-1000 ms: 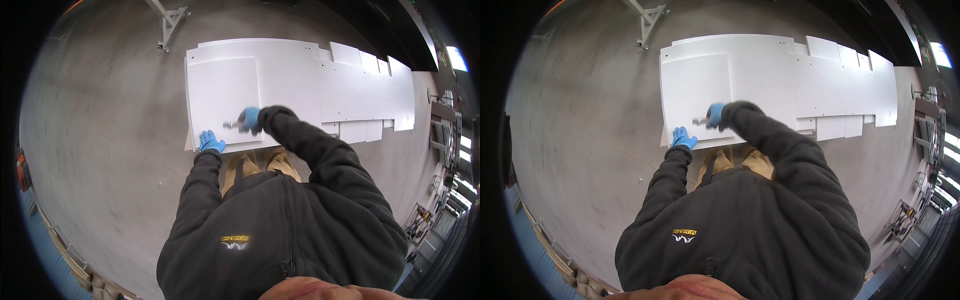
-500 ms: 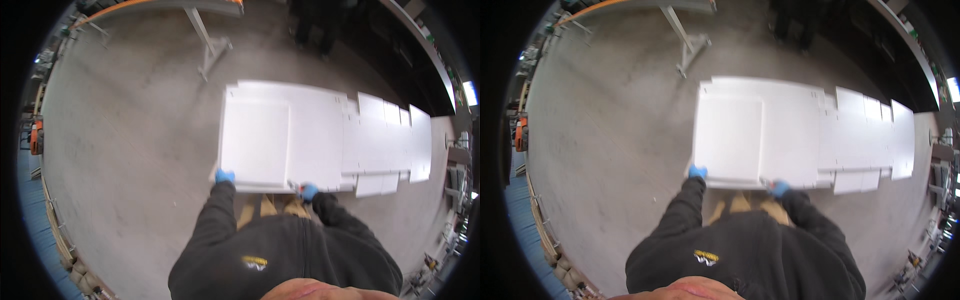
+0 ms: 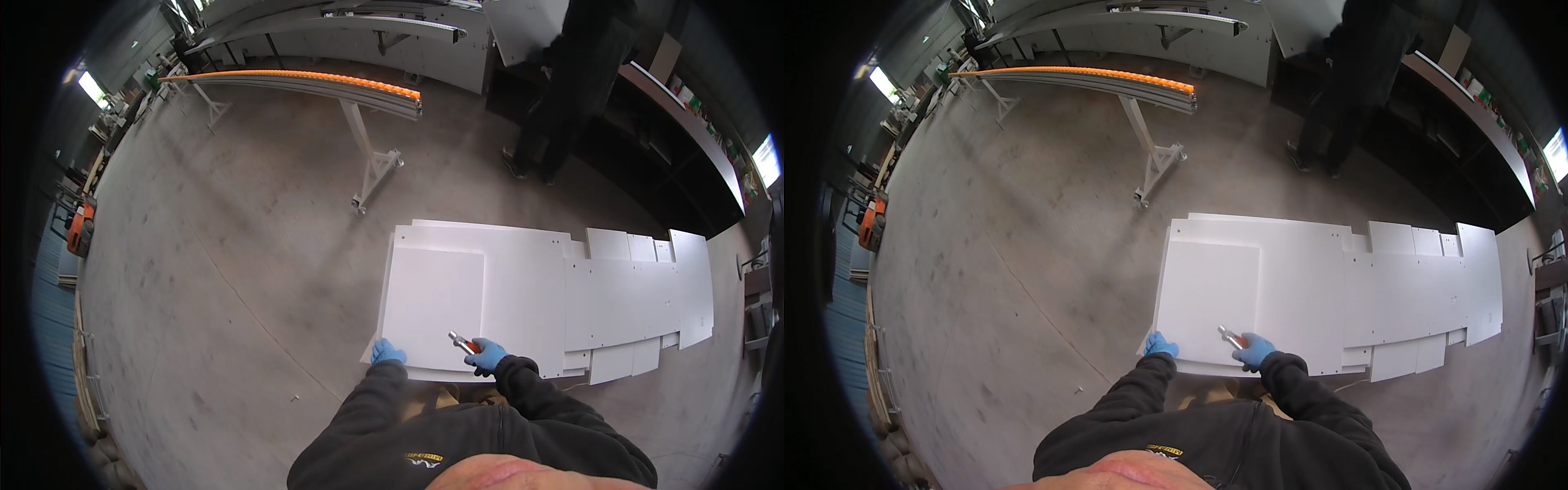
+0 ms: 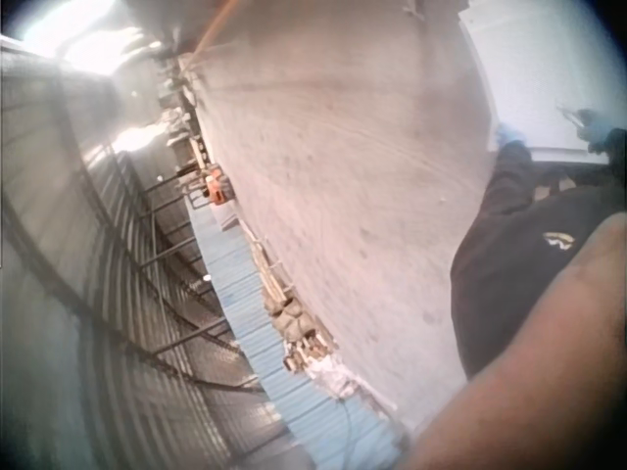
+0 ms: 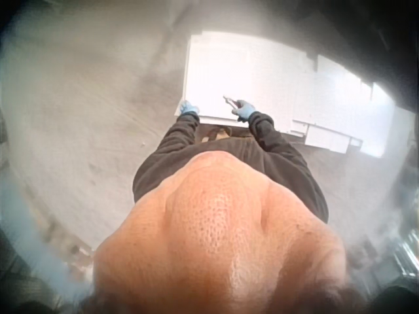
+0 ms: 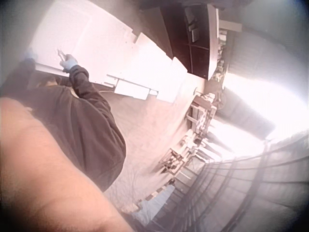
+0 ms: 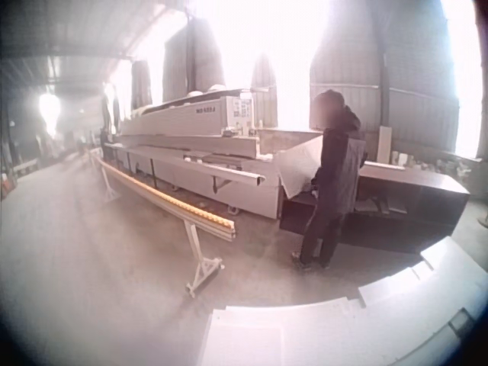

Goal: The person repeatedly picks up white flat panels from a pile on the floor and places them onto a growing stack. The person uses both hands to lift and position each panel, occasionally adjusting alignment before setting it down.

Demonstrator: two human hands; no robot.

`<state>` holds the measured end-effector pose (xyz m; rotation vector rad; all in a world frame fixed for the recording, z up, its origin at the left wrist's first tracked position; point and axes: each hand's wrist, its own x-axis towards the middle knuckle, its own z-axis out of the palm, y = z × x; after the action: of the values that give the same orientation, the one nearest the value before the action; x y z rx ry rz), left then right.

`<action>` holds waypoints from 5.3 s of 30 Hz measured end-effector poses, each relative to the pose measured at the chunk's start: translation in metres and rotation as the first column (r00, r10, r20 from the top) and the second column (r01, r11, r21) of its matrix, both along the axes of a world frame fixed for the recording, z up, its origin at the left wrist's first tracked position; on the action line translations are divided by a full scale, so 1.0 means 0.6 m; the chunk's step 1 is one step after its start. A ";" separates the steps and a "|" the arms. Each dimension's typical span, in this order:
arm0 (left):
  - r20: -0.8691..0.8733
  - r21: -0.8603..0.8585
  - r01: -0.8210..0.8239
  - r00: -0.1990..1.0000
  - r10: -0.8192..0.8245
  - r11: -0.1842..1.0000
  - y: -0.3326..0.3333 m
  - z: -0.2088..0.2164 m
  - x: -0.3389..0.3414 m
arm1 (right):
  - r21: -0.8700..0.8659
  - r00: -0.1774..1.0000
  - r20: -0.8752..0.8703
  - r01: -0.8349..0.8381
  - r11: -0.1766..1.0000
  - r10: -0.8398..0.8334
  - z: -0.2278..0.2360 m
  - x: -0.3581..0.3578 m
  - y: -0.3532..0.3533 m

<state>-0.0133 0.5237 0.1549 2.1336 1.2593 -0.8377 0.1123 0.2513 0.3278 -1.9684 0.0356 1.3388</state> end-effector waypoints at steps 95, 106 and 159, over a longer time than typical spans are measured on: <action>0.150 -0.047 -0.316 0.936 0.320 0.948 0.104 -0.111 -0.117 | -0.139 0.991 -0.079 -0.120 0.983 0.110 -0.134 -0.018 -0.093; 0.311 -0.016 -0.476 0.833 0.457 0.879 0.153 -0.167 0.073 | -0.129 0.970 -0.192 -0.175 0.976 0.148 -0.145 -0.023 -0.058; 0.056 -0.786 -0.597 -0.325 0.944 -0.159 -0.160 -0.203 -0.195 | -0.186 0.953 -0.176 -0.279 0.942 0.247 -0.104 -0.019 -0.072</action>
<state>-0.1301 0.4275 0.0333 0.3007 1.4353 0.4593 0.1006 0.2081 0.2652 -2.0977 -0.0177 1.7185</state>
